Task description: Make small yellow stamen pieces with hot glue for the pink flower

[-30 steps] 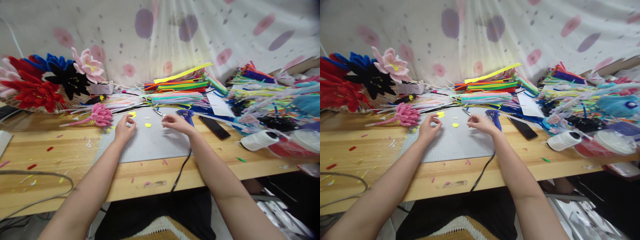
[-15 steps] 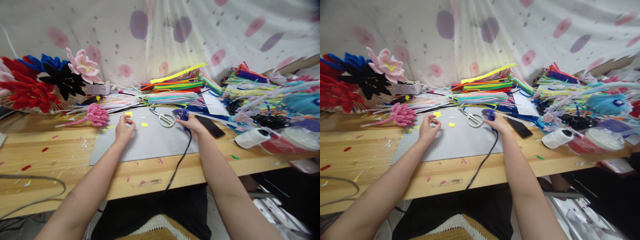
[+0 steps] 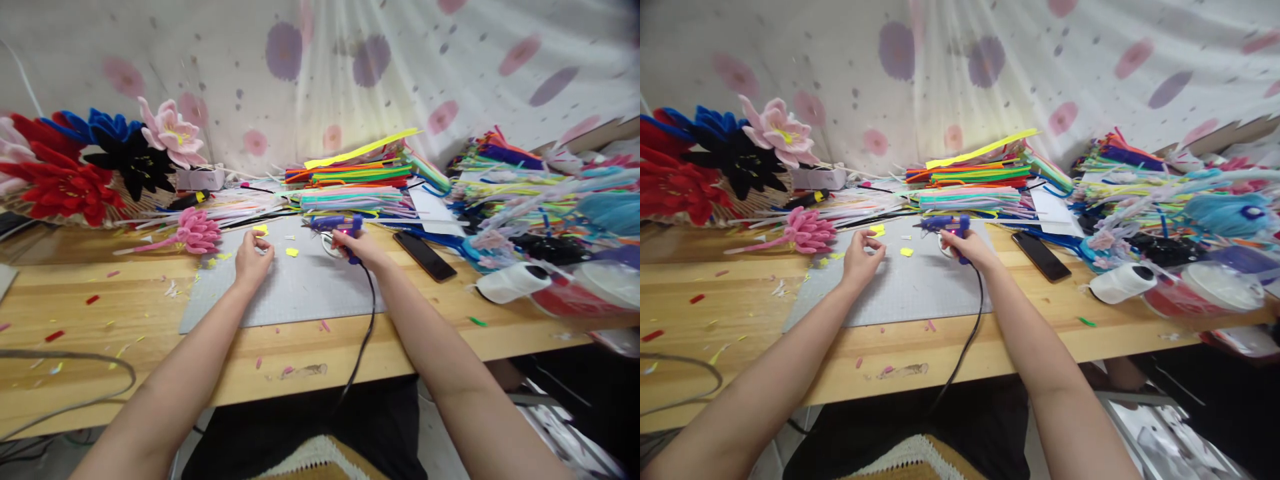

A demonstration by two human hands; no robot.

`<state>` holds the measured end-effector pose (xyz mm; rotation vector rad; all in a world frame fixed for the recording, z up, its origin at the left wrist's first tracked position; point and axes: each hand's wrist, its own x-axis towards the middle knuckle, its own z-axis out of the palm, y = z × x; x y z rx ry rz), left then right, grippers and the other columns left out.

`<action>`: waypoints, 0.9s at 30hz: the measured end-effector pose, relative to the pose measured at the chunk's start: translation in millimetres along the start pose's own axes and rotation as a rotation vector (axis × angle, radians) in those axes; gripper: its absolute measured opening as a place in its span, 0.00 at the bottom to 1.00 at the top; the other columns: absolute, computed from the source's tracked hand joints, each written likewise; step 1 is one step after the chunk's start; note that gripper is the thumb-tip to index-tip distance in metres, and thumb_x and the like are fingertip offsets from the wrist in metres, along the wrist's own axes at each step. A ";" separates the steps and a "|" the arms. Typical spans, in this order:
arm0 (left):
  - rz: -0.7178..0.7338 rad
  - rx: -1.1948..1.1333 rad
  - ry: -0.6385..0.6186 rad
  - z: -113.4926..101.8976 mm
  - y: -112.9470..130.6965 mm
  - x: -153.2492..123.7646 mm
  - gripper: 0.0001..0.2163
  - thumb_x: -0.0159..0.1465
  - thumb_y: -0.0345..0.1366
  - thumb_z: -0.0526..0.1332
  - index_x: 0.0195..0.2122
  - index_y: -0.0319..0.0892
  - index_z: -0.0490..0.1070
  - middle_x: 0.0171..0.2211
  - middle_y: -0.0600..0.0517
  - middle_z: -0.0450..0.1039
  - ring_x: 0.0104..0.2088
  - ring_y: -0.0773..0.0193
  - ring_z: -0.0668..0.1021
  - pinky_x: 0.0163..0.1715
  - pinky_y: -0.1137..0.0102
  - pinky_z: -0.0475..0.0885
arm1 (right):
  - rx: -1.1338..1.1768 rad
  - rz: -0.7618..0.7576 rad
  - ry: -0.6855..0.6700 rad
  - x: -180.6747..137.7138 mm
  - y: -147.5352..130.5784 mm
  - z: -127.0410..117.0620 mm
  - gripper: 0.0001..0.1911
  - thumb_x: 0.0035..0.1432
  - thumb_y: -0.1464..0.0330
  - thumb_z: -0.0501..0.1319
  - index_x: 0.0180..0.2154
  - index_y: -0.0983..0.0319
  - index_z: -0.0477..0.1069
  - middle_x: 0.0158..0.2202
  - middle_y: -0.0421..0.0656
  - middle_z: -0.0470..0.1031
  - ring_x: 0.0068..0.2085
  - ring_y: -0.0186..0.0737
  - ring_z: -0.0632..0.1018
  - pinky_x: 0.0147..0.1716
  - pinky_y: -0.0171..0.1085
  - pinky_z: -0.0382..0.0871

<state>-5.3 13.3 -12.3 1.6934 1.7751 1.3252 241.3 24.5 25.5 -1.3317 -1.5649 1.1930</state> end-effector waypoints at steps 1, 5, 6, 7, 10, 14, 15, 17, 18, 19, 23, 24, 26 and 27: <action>-0.003 0.001 0.001 -0.7 -0.1 -0.3 0.15 0.52 0.33 0.58 0.41 0.45 0.61 0.29 0.57 0.73 0.26 0.67 0.72 0.33 0.69 0.66 | -0.012 0.009 -0.038 0.0 -1.7 9.5 0.23 0.46 0.48 0.59 0.24 0.63 0.69 0.17 0.38 0.65 0.17 0.27 0.63 0.17 0.30 0.57; -0.006 -0.014 -0.003 -2.7 0.5 -0.1 0.15 0.52 0.33 0.58 0.41 0.44 0.61 0.29 0.57 0.72 0.26 0.68 0.72 0.32 0.71 0.66 | -0.044 0.021 -0.039 0.2 0.3 39.5 0.22 0.46 0.49 0.60 0.23 0.63 0.67 0.20 0.39 0.69 0.17 0.27 0.64 0.17 0.31 0.58; -0.005 -0.019 -0.005 -2.8 0.9 0.3 0.15 0.52 0.33 0.58 0.41 0.44 0.61 0.29 0.56 0.72 0.26 0.68 0.72 0.32 0.71 0.66 | -0.058 0.018 -0.038 -0.4 1.2 43.7 0.22 0.47 0.50 0.60 0.22 0.63 0.67 0.20 0.39 0.69 0.17 0.27 0.64 0.18 0.31 0.58; -0.003 -0.024 -0.005 -2.7 1.2 0.8 0.15 0.52 0.33 0.58 0.41 0.44 0.61 0.29 0.56 0.72 0.26 0.68 0.72 0.32 0.71 0.65 | -0.076 0.017 -0.037 -1.4 1.7 46.6 0.21 0.47 0.50 0.59 0.22 0.63 0.67 0.19 0.39 0.69 0.17 0.27 0.64 0.18 0.31 0.58; 0.008 -0.029 -0.009 -1.7 1.5 2.0 0.15 0.52 0.33 0.58 0.41 0.44 0.61 0.29 0.56 0.73 0.26 0.68 0.72 0.33 0.70 0.65 | -0.131 0.030 -0.012 -5.7 1.0 50.1 0.20 0.49 0.51 0.59 0.21 0.62 0.66 0.16 0.38 0.66 0.16 0.28 0.64 0.18 0.31 0.58; 0.029 -0.026 -0.014 -0.5 0.5 2.3 0.14 0.52 0.33 0.58 0.40 0.44 0.61 0.29 0.56 0.73 0.28 0.67 0.73 0.34 0.71 0.65 | -0.177 0.044 0.024 -8.3 1.7 51.3 0.21 0.49 0.51 0.59 0.20 0.62 0.65 0.15 0.37 0.64 0.16 0.28 0.64 0.18 0.31 0.59; 0.030 -0.026 -0.014 -0.4 0.3 2.2 0.14 0.52 0.33 0.58 0.40 0.44 0.61 0.29 0.56 0.73 0.28 0.67 0.73 0.34 0.71 0.65 | -0.178 0.043 0.025 -7.9 2.9 51.8 0.21 0.49 0.50 0.58 0.20 0.62 0.65 0.15 0.37 0.64 0.16 0.28 0.64 0.18 0.31 0.58; 0.027 -0.029 -0.016 -0.2 0.0 2.1 0.14 0.52 0.33 0.59 0.40 0.44 0.61 0.29 0.56 0.73 0.28 0.68 0.73 0.33 0.71 0.65 | -0.173 0.037 0.020 -6.4 6.1 53.0 0.22 0.48 0.49 0.58 0.20 0.62 0.65 0.15 0.37 0.64 0.16 0.28 0.63 0.18 0.32 0.58; 0.027 -0.032 -0.017 -0.1 -0.1 2.2 0.14 0.52 0.33 0.59 0.40 0.44 0.62 0.29 0.56 0.73 0.27 0.68 0.72 0.32 0.71 0.65 | -0.171 0.032 0.017 -5.5 7.6 53.7 0.23 0.48 0.48 0.58 0.21 0.62 0.65 0.16 0.37 0.64 0.16 0.28 0.63 0.18 0.32 0.57; 0.031 -0.037 -0.017 0.0 -0.1 2.2 0.14 0.52 0.33 0.59 0.40 0.44 0.62 0.28 0.56 0.73 0.27 0.68 0.72 0.32 0.71 0.65 | -0.170 0.028 0.015 -4.7 8.9 54.2 0.23 0.47 0.48 0.58 0.21 0.62 0.65 0.16 0.37 0.64 0.17 0.28 0.63 0.18 0.32 0.57; 0.046 -0.045 -0.013 0.4 -0.2 2.6 0.14 0.51 0.33 0.59 0.40 0.44 0.62 0.28 0.57 0.73 0.26 0.68 0.72 0.32 0.71 0.64 | -0.184 0.032 0.029 -3.2 10.8 55.6 0.23 0.46 0.47 0.58 0.22 0.62 0.66 0.17 0.37 0.65 0.18 0.29 0.64 0.19 0.32 0.57; 0.045 -0.044 -0.013 0.5 -0.2 2.6 0.14 0.51 0.33 0.59 0.40 0.44 0.62 0.28 0.57 0.73 0.26 0.68 0.72 0.32 0.71 0.64 | -0.191 0.033 0.031 -3.1 10.8 55.8 0.23 0.46 0.47 0.58 0.22 0.62 0.66 0.16 0.37 0.65 0.18 0.29 0.64 0.19 0.32 0.57; 0.043 -0.045 -0.016 0.4 0.1 2.6 0.14 0.51 0.33 0.59 0.40 0.44 0.62 0.28 0.57 0.73 0.25 0.68 0.71 0.31 0.71 0.64 | -0.206 0.033 0.031 -3.0 10.9 55.9 0.24 0.46 0.47 0.58 0.22 0.62 0.66 0.17 0.37 0.65 0.18 0.30 0.64 0.20 0.32 0.57; 0.043 -0.045 -0.016 0.3 0.3 2.6 0.14 0.51 0.33 0.59 0.40 0.44 0.62 0.28 0.57 0.73 0.25 0.68 0.71 0.31 0.71 0.64 | -0.214 0.031 0.031 -2.9 11.1 56.0 0.24 0.46 0.46 0.58 0.22 0.62 0.66 0.17 0.37 0.65 0.18 0.30 0.64 0.20 0.32 0.57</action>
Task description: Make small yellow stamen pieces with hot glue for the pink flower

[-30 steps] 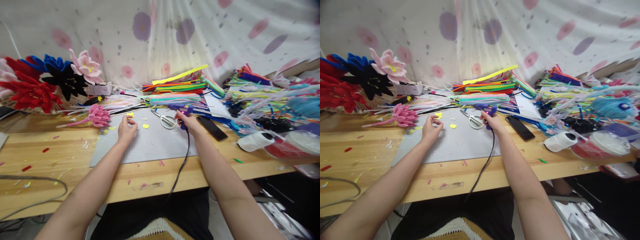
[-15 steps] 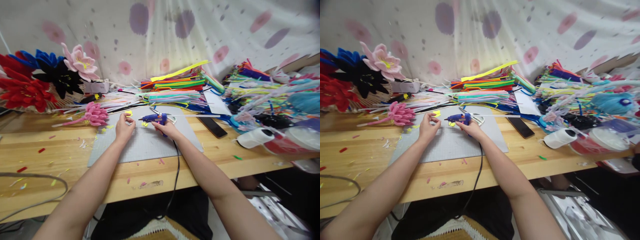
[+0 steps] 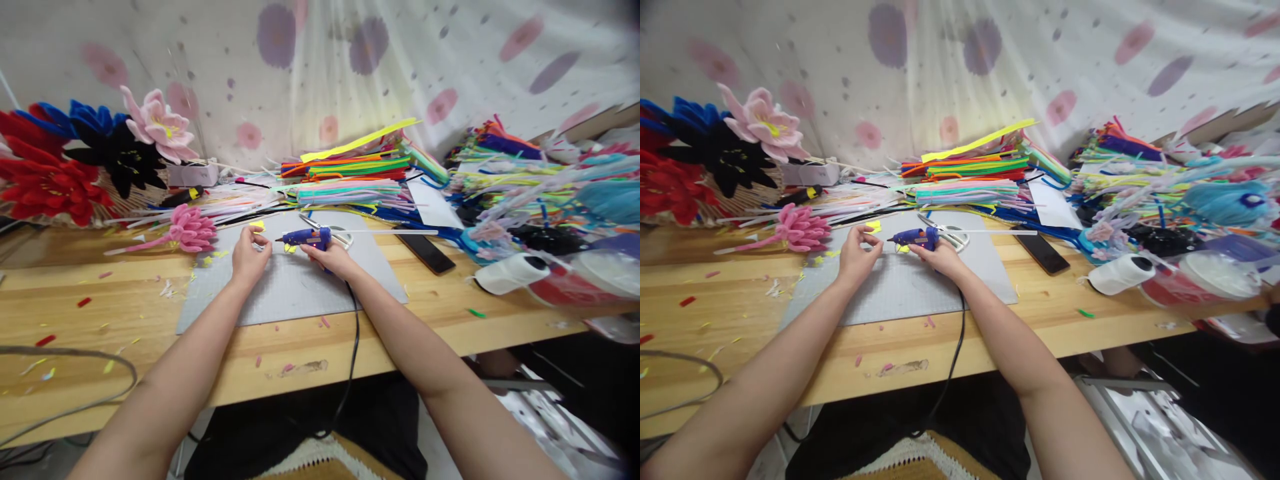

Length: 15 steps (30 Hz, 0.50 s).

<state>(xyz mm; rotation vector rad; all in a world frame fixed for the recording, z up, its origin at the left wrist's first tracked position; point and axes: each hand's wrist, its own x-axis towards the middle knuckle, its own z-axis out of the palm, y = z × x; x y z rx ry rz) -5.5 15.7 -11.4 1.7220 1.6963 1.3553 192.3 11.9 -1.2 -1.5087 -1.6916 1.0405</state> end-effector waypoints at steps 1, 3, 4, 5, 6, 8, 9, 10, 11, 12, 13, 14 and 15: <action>-0.001 0.000 0.000 -0.1 0.3 -0.1 0.14 0.51 0.33 0.59 0.40 0.44 0.62 0.28 0.57 0.73 0.25 0.68 0.71 0.31 0.71 0.64 | -0.006 -0.002 0.001 0.2 0.2 0.1 0.24 0.46 0.46 0.58 0.22 0.62 0.66 0.17 0.38 0.65 0.19 0.30 0.65 0.21 0.32 0.57; -0.007 0.004 -0.002 -0.4 0.9 -0.2 0.14 0.51 0.33 0.59 0.40 0.44 0.62 0.28 0.57 0.73 0.25 0.68 0.71 0.31 0.71 0.64 | -0.013 -0.005 0.005 0.4 0.3 0.2 0.24 0.46 0.46 0.57 0.22 0.62 0.66 0.17 0.38 0.65 0.20 0.30 0.65 0.22 0.33 0.58; -0.010 0.006 -0.002 -0.6 1.2 -0.3 0.14 0.51 0.33 0.59 0.40 0.44 0.62 0.28 0.57 0.73 0.25 0.68 0.71 0.31 0.71 0.64 | -0.016 -0.003 0.007 0.4 0.2 0.2 0.24 0.46 0.46 0.57 0.22 0.62 0.67 0.17 0.38 0.65 0.20 0.31 0.65 0.22 0.33 0.58; -0.011 0.007 -0.002 -0.7 1.4 -0.5 0.14 0.51 0.33 0.59 0.40 0.44 0.62 0.28 0.57 0.73 0.25 0.68 0.72 0.31 0.71 0.64 | -0.018 0.002 0.007 0.3 -0.2 0.1 0.24 0.46 0.47 0.57 0.22 0.62 0.67 0.17 0.38 0.65 0.20 0.31 0.65 0.23 0.33 0.58; -0.009 0.007 -0.002 -0.9 1.5 -0.6 0.14 0.51 0.33 0.59 0.40 0.44 0.62 0.28 0.57 0.73 0.25 0.67 0.72 0.31 0.71 0.64 | -0.021 0.006 0.005 0.1 -0.7 0.0 0.24 0.47 0.47 0.57 0.22 0.62 0.67 0.17 0.38 0.65 0.20 0.31 0.65 0.23 0.33 0.58; -0.005 0.006 -0.001 -1.1 1.4 -0.8 0.14 0.51 0.33 0.59 0.40 0.44 0.62 0.28 0.57 0.73 0.26 0.67 0.72 0.31 0.70 0.64 | -0.024 0.013 0.006 -0.5 -2.0 -0.2 0.24 0.47 0.47 0.58 0.21 0.62 0.66 0.17 0.38 0.65 0.20 0.31 0.66 0.23 0.33 0.58; -0.004 0.006 0.000 -1.2 1.2 -0.8 0.14 0.51 0.33 0.59 0.40 0.44 0.62 0.28 0.57 0.73 0.26 0.67 0.72 0.31 0.70 0.64 | -0.022 0.014 0.007 -0.7 -2.6 -0.3 0.23 0.47 0.47 0.58 0.21 0.62 0.66 0.17 0.38 0.65 0.20 0.31 0.65 0.23 0.33 0.58; -0.003 0.004 0.001 -1.3 1.0 -0.8 0.14 0.51 0.33 0.59 0.40 0.44 0.62 0.28 0.56 0.73 0.26 0.67 0.72 0.31 0.70 0.64 | -0.018 0.016 0.006 -0.9 -3.0 -0.4 0.23 0.47 0.48 0.58 0.21 0.62 0.65 0.16 0.38 0.64 0.20 0.31 0.65 0.23 0.33 0.58; -0.002 0.001 0.002 -1.3 0.7 -0.7 0.14 0.51 0.33 0.59 0.40 0.44 0.62 0.28 0.56 0.73 0.27 0.67 0.73 0.31 0.70 0.65 | -0.012 0.015 0.004 -0.9 -3.1 -0.5 0.23 0.46 0.48 0.58 0.20 0.62 0.65 0.16 0.37 0.64 0.20 0.31 0.65 0.23 0.33 0.57; 0.000 -0.002 0.003 -1.3 0.4 -0.6 0.14 0.51 0.33 0.59 0.40 0.44 0.62 0.28 0.56 0.73 0.27 0.67 0.73 0.32 0.70 0.65 | -0.006 0.013 0.002 -0.9 -3.0 -0.6 0.23 0.46 0.47 0.58 0.20 0.62 0.65 0.16 0.37 0.63 0.20 0.30 0.64 0.22 0.33 0.57; 0.003 -0.005 0.005 -1.4 0.1 -0.5 0.14 0.51 0.33 0.59 0.40 0.44 0.62 0.28 0.56 0.73 0.28 0.66 0.73 0.32 0.71 0.65 | 0.000 0.010 0.000 -0.8 -2.8 -0.7 0.23 0.46 0.47 0.58 0.20 0.62 0.64 0.16 0.37 0.63 0.19 0.30 0.64 0.22 0.33 0.57; 0.004 -0.007 0.005 -1.4 -0.1 -0.3 0.14 0.51 0.33 0.59 0.40 0.44 0.62 0.28 0.56 0.73 0.29 0.66 0.73 0.32 0.71 0.65 | 0.005 0.005 0.000 -0.7 -2.5 -0.8 0.23 0.46 0.47 0.58 0.20 0.62 0.64 0.16 0.37 0.63 0.20 0.30 0.64 0.22 0.33 0.57; 0.004 -0.007 0.005 -1.5 -0.2 -0.2 0.14 0.51 0.32 0.59 0.40 0.44 0.62 0.28 0.56 0.73 0.29 0.66 0.74 0.32 0.71 0.65 | 0.007 0.001 0.004 -0.5 -2.1 -1.0 0.23 0.46 0.47 0.58 0.20 0.62 0.64 0.16 0.37 0.63 0.20 0.30 0.64 0.22 0.33 0.57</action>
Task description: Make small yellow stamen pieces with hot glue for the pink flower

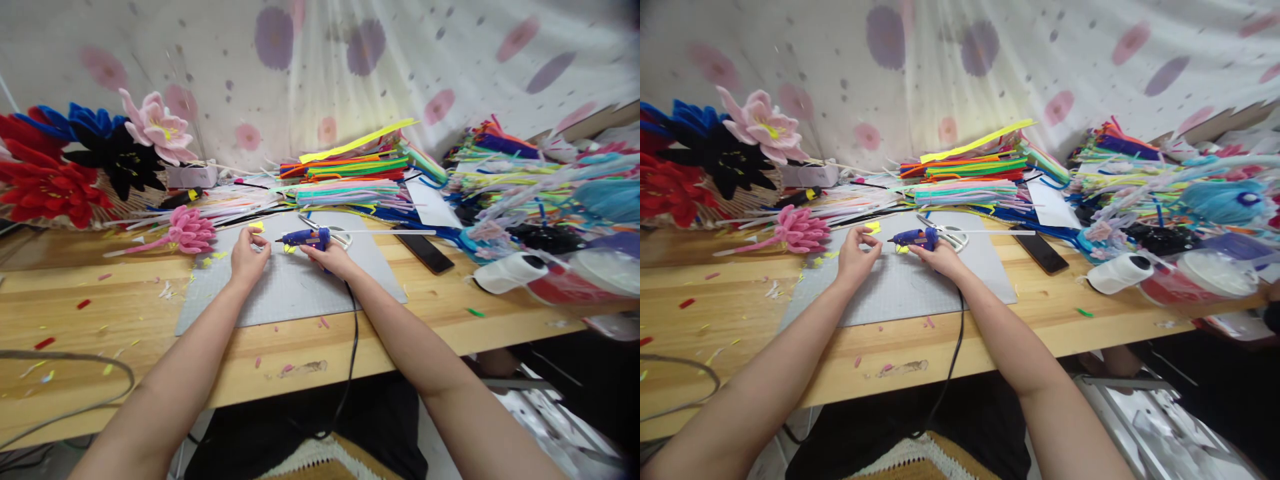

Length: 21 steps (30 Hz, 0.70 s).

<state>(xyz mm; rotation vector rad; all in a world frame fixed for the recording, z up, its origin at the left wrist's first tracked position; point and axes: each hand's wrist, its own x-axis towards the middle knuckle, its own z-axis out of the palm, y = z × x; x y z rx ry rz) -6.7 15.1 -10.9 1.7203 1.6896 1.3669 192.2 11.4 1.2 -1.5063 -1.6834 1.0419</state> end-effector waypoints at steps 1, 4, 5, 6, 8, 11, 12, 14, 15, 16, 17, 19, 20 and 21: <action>-0.002 0.003 -0.001 -0.1 0.0 0.1 0.14 0.51 0.32 0.59 0.40 0.44 0.62 0.28 0.56 0.73 0.29 0.66 0.74 0.32 0.71 0.65 | 0.000 0.000 0.004 0.1 0.3 -0.2 0.23 0.46 0.48 0.58 0.20 0.62 0.64 0.16 0.37 0.63 0.20 0.30 0.64 0.22 0.33 0.57; -0.003 0.016 0.001 -0.3 0.8 0.2 0.14 0.51 0.32 0.59 0.39 0.44 0.62 0.28 0.56 0.73 0.30 0.66 0.74 0.33 0.71 0.65 | -0.002 0.020 0.005 -0.3 0.2 -0.9 0.23 0.46 0.48 0.58 0.20 0.62 0.64 0.16 0.37 0.64 0.20 0.30 0.64 0.22 0.33 0.58; -0.002 0.020 0.001 -0.3 1.3 0.0 0.14 0.51 0.32 0.59 0.39 0.44 0.62 0.28 0.56 0.73 0.30 0.66 0.74 0.33 0.71 0.65 | -0.001 0.024 0.002 -0.6 -0.1 -1.0 0.23 0.46 0.48 0.58 0.20 0.62 0.64 0.16 0.37 0.64 0.20 0.30 0.64 0.22 0.33 0.57; -0.001 0.024 0.000 -0.4 1.8 -0.1 0.14 0.51 0.32 0.59 0.39 0.44 0.62 0.28 0.56 0.73 0.29 0.66 0.74 0.33 0.71 0.65 | 0.001 0.023 0.000 -1.0 -0.5 -1.0 0.23 0.46 0.48 0.58 0.20 0.62 0.64 0.16 0.37 0.63 0.20 0.30 0.64 0.22 0.33 0.57; -0.004 0.027 -0.002 -0.3 2.6 -0.5 0.14 0.51 0.32 0.59 0.39 0.44 0.62 0.28 0.56 0.73 0.29 0.66 0.74 0.33 0.71 0.65 | 0.004 0.011 -0.001 -1.6 -1.4 -0.7 0.23 0.46 0.47 0.58 0.20 0.62 0.64 0.16 0.37 0.63 0.20 0.30 0.64 0.22 0.33 0.57; -0.004 0.023 -0.004 -0.2 2.4 -0.7 0.14 0.51 0.33 0.59 0.39 0.44 0.62 0.28 0.56 0.73 0.30 0.66 0.74 0.34 0.71 0.66 | -0.004 0.002 -0.005 -1.9 -2.0 -0.2 0.24 0.46 0.47 0.58 0.20 0.62 0.64 0.16 0.37 0.63 0.20 0.30 0.64 0.22 0.33 0.57; -0.002 0.020 -0.004 -0.1 2.0 -0.6 0.14 0.51 0.33 0.59 0.39 0.44 0.62 0.28 0.56 0.73 0.30 0.66 0.74 0.34 0.71 0.66 | -0.007 0.002 -0.005 -1.8 -2.0 -0.1 0.24 0.46 0.46 0.57 0.20 0.62 0.64 0.16 0.37 0.63 0.20 0.30 0.64 0.22 0.33 0.57; 0.002 0.020 -0.002 0.1 0.9 -0.4 0.14 0.51 0.33 0.59 0.39 0.44 0.62 0.28 0.56 0.73 0.31 0.66 0.75 0.35 0.71 0.66 | -0.012 0.002 -0.004 -1.4 -1.7 -0.1 0.24 0.46 0.46 0.57 0.20 0.62 0.65 0.16 0.37 0.63 0.20 0.30 0.64 0.22 0.33 0.57; 0.004 0.023 0.000 0.2 0.3 -0.3 0.14 0.52 0.33 0.59 0.39 0.44 0.62 0.28 0.56 0.73 0.31 0.66 0.75 0.35 0.71 0.66 | -0.014 0.000 -0.001 -1.2 -1.5 -0.1 0.24 0.46 0.47 0.58 0.20 0.62 0.65 0.16 0.37 0.64 0.20 0.30 0.65 0.23 0.33 0.57; 0.005 0.026 0.001 0.3 -0.1 -0.2 0.14 0.52 0.33 0.59 0.39 0.44 0.62 0.28 0.56 0.73 0.31 0.66 0.75 0.35 0.71 0.66 | -0.018 -0.002 0.001 -1.0 -1.3 -0.1 0.24 0.46 0.47 0.58 0.20 0.62 0.65 0.16 0.37 0.64 0.20 0.30 0.65 0.23 0.33 0.57; 0.004 0.029 0.002 0.3 -0.3 -0.1 0.14 0.52 0.33 0.59 0.40 0.44 0.62 0.28 0.56 0.73 0.31 0.66 0.75 0.35 0.71 0.66 | -0.022 -0.005 0.004 -0.9 -1.0 -0.2 0.24 0.46 0.47 0.58 0.20 0.62 0.65 0.16 0.37 0.64 0.20 0.31 0.65 0.23 0.33 0.58; 0.005 0.030 0.001 0.2 -0.1 0.0 0.14 0.52 0.33 0.59 0.40 0.44 0.62 0.28 0.56 0.73 0.31 0.66 0.75 0.35 0.70 0.66 | -0.030 -0.013 0.007 -0.7 -0.6 -0.4 0.24 0.47 0.47 0.57 0.20 0.62 0.65 0.16 0.37 0.64 0.21 0.31 0.65 0.23 0.33 0.58; 0.005 0.027 0.000 0.0 0.2 0.0 0.14 0.52 0.33 0.59 0.40 0.44 0.62 0.28 0.56 0.73 0.31 0.66 0.75 0.35 0.70 0.66 | -0.028 -0.017 0.008 -0.7 -0.4 -0.6 0.24 0.47 0.47 0.57 0.20 0.62 0.65 0.16 0.37 0.64 0.20 0.31 0.65 0.23 0.33 0.58; 0.004 0.023 0.000 -0.2 0.7 -0.1 0.14 0.51 0.33 0.59 0.39 0.44 0.62 0.28 0.56 0.73 0.31 0.66 0.75 0.35 0.70 0.66 | -0.025 -0.018 0.007 -0.7 -0.1 -0.8 0.24 0.47 0.47 0.57 0.20 0.62 0.65 0.16 0.37 0.64 0.20 0.31 0.65 0.23 0.33 0.58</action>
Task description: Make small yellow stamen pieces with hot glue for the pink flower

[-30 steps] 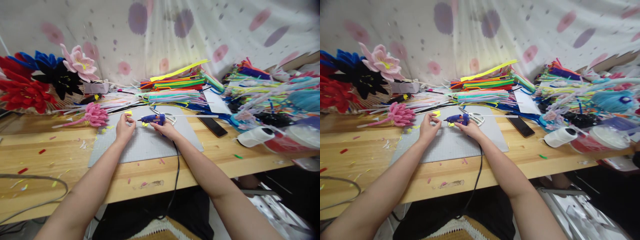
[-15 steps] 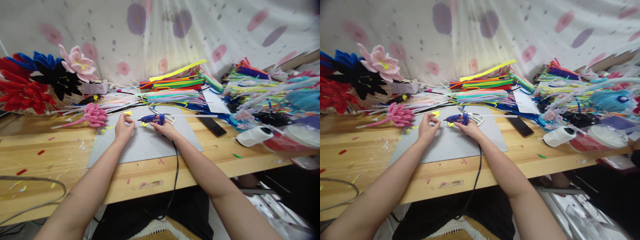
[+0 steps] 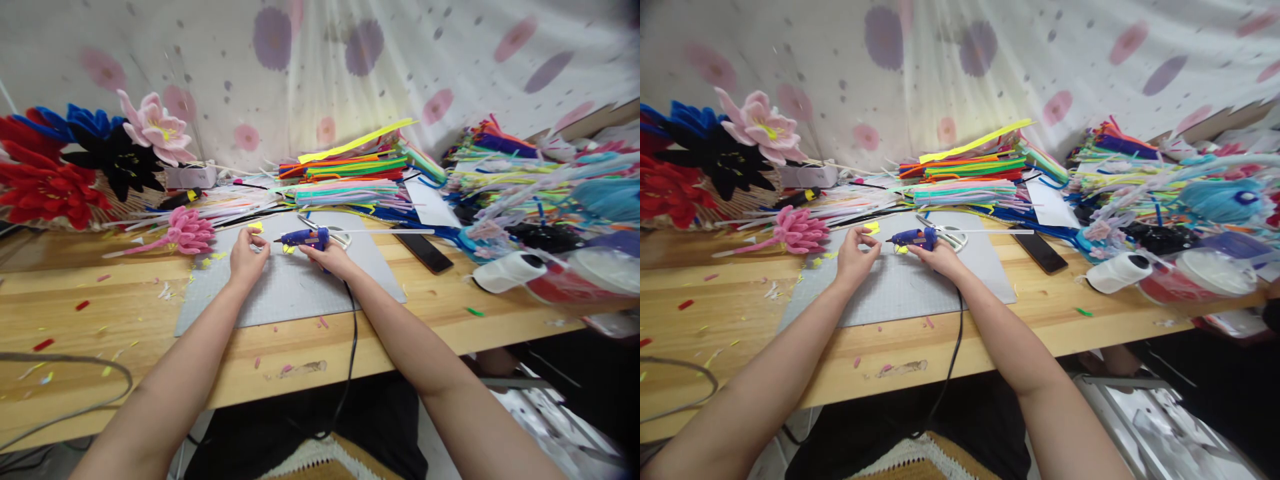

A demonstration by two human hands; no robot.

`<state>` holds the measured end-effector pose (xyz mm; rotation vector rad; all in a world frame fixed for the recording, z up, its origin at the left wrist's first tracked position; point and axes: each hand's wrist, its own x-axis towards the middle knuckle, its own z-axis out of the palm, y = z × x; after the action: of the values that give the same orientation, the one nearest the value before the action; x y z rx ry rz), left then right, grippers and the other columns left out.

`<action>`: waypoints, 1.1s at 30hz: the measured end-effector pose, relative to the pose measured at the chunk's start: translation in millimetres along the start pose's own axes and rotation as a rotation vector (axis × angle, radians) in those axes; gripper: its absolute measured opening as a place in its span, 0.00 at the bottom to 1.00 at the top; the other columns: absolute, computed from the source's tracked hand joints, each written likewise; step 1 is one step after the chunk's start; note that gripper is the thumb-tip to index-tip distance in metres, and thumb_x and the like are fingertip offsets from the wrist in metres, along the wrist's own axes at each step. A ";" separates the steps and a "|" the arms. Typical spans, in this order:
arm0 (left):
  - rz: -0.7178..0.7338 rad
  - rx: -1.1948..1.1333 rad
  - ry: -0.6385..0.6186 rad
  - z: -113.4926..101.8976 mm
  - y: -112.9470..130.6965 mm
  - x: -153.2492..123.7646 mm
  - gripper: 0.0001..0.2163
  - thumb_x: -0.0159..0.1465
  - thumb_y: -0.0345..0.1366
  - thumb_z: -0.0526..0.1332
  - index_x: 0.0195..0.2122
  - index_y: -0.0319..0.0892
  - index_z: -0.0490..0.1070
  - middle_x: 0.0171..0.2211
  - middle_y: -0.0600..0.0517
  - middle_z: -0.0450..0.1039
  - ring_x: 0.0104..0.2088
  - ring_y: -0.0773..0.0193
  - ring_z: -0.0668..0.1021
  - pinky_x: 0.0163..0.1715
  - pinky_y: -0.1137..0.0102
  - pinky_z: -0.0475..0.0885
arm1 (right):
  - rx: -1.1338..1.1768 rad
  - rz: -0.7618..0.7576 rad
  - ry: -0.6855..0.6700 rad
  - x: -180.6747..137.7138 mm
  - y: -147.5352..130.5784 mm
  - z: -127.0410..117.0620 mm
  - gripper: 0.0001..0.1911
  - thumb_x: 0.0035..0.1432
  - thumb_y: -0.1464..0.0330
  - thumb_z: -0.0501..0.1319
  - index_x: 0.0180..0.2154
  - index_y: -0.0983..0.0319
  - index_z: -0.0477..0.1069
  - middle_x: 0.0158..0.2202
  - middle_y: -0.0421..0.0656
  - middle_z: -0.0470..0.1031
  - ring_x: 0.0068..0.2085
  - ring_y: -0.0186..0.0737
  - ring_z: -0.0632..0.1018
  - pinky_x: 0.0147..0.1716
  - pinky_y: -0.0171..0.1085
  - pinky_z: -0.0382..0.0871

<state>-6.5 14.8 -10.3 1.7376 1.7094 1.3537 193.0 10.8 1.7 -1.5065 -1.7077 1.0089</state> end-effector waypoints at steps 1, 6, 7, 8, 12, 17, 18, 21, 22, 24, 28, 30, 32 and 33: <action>0.000 -0.003 0.001 -0.3 0.5 -0.1 0.14 0.51 0.33 0.59 0.39 0.44 0.62 0.28 0.56 0.73 0.31 0.66 0.75 0.35 0.70 0.66 | 0.005 0.002 -0.001 0.0 0.4 -0.3 0.24 0.47 0.47 0.57 0.19 0.62 0.64 0.15 0.37 0.63 0.20 0.30 0.65 0.22 0.33 0.58; 0.011 -0.024 0.012 -0.8 1.7 -0.1 0.14 0.51 0.32 0.59 0.39 0.44 0.61 0.27 0.56 0.73 0.30 0.66 0.75 0.34 0.70 0.66 | 0.009 0.016 0.026 0.6 2.3 -1.4 0.24 0.46 0.47 0.58 0.19 0.61 0.65 0.14 0.37 0.62 0.19 0.31 0.65 0.21 0.33 0.58; 0.016 -0.032 0.012 -0.5 1.7 -0.1 0.14 0.51 0.32 0.60 0.39 0.44 0.61 0.27 0.56 0.73 0.30 0.66 0.75 0.33 0.70 0.66 | 0.005 0.011 0.037 0.6 2.4 -1.7 0.23 0.46 0.47 0.58 0.20 0.61 0.66 0.14 0.37 0.62 0.20 0.31 0.65 0.22 0.33 0.59; 0.023 -0.043 0.013 -0.3 1.6 0.0 0.14 0.51 0.32 0.60 0.39 0.44 0.61 0.28 0.56 0.73 0.30 0.66 0.74 0.33 0.71 0.66 | 0.000 0.006 0.046 0.4 2.1 -2.0 0.23 0.46 0.47 0.59 0.20 0.61 0.66 0.14 0.37 0.63 0.20 0.32 0.66 0.23 0.33 0.60; 0.043 -0.117 0.012 0.4 0.8 0.1 0.15 0.51 0.33 0.60 0.40 0.43 0.61 0.28 0.55 0.73 0.31 0.67 0.74 0.30 0.72 0.65 | -0.018 -0.006 0.075 -1.1 0.0 -7.4 0.21 0.45 0.49 0.60 0.23 0.62 0.69 0.17 0.39 0.67 0.23 0.33 0.69 0.26 0.33 0.62; 0.033 -0.230 0.050 -0.3 -3.8 1.8 0.14 0.51 0.33 0.61 0.39 0.43 0.61 0.27 0.55 0.72 0.32 0.67 0.75 0.40 0.69 0.67 | 0.025 0.048 0.179 -0.3 5.7 -32.3 0.23 0.44 0.48 0.60 0.24 0.63 0.70 0.20 0.40 0.69 0.21 0.31 0.67 0.25 0.33 0.61; 0.024 -0.259 0.053 -0.4 -5.0 2.5 0.15 0.51 0.34 0.61 0.39 0.42 0.61 0.27 0.55 0.72 0.32 0.67 0.75 0.41 0.68 0.67 | 0.028 0.066 0.219 1.0 9.5 -39.8 0.24 0.44 0.47 0.59 0.24 0.64 0.70 0.19 0.40 0.69 0.20 0.31 0.66 0.24 0.33 0.60; -0.013 -0.336 0.056 0.3 -8.2 4.4 0.15 0.50 0.34 0.61 0.38 0.42 0.60 0.27 0.55 0.71 0.31 0.67 0.75 0.41 0.67 0.68 | 0.008 0.117 0.396 7.6 26.3 -63.0 0.25 0.44 0.47 0.59 0.25 0.65 0.72 0.18 0.41 0.69 0.21 0.33 0.68 0.24 0.34 0.61; -0.021 -0.352 0.058 0.7 -8.9 4.9 0.15 0.50 0.35 0.61 0.38 0.43 0.60 0.27 0.55 0.70 0.31 0.67 0.75 0.42 0.67 0.68 | -0.006 0.135 0.464 10.2 33.1 -69.9 0.25 0.43 0.48 0.59 0.26 0.65 0.73 0.19 0.42 0.70 0.22 0.34 0.69 0.26 0.34 0.62; -0.031 -0.374 0.061 1.4 -9.8 5.6 0.15 0.50 0.35 0.61 0.38 0.43 0.60 0.27 0.55 0.70 0.31 0.68 0.74 0.42 0.67 0.68 | -0.050 0.172 0.540 15.3 46.6 -81.0 0.25 0.43 0.49 0.60 0.29 0.65 0.74 0.23 0.45 0.74 0.27 0.38 0.73 0.29 0.35 0.64; -0.037 -0.407 0.062 1.7 -10.2 5.7 0.16 0.49 0.35 0.62 0.38 0.43 0.60 0.27 0.55 0.69 0.31 0.68 0.74 0.40 0.68 0.68 | -0.203 0.246 0.565 23.2 65.1 -89.2 0.28 0.43 0.49 0.60 0.36 0.66 0.75 0.33 0.51 0.77 0.36 0.46 0.76 0.36 0.39 0.66; -0.041 -0.406 0.063 1.4 -10.0 5.4 0.16 0.49 0.35 0.62 0.38 0.43 0.60 0.27 0.55 0.69 0.31 0.68 0.75 0.40 0.68 0.68 | -0.301 0.278 0.548 25.7 67.9 -88.0 0.31 0.44 0.47 0.59 0.39 0.66 0.74 0.36 0.52 0.77 0.40 0.49 0.76 0.39 0.41 0.66; -0.051 -0.400 0.067 0.9 -9.8 5.1 0.16 0.49 0.35 0.62 0.38 0.43 0.60 0.27 0.55 0.70 0.31 0.67 0.75 0.38 0.69 0.69 | -0.376 0.296 0.519 26.3 66.9 -86.1 0.32 0.45 0.46 0.58 0.40 0.66 0.74 0.38 0.53 0.76 0.43 0.51 0.75 0.40 0.42 0.66; -0.053 -0.399 0.068 0.7 -9.8 4.9 0.16 0.49 0.35 0.62 0.38 0.43 0.60 0.27 0.55 0.70 0.32 0.67 0.75 0.38 0.69 0.69 | -0.403 0.296 0.504 25.5 65.2 -85.7 0.32 0.46 0.46 0.57 0.41 0.65 0.73 0.39 0.53 0.76 0.43 0.52 0.75 0.40 0.42 0.65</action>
<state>-12.5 21.5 -16.5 1.4269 1.3866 1.6140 295.3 50.6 -12.4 -2.1037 -1.3946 0.3646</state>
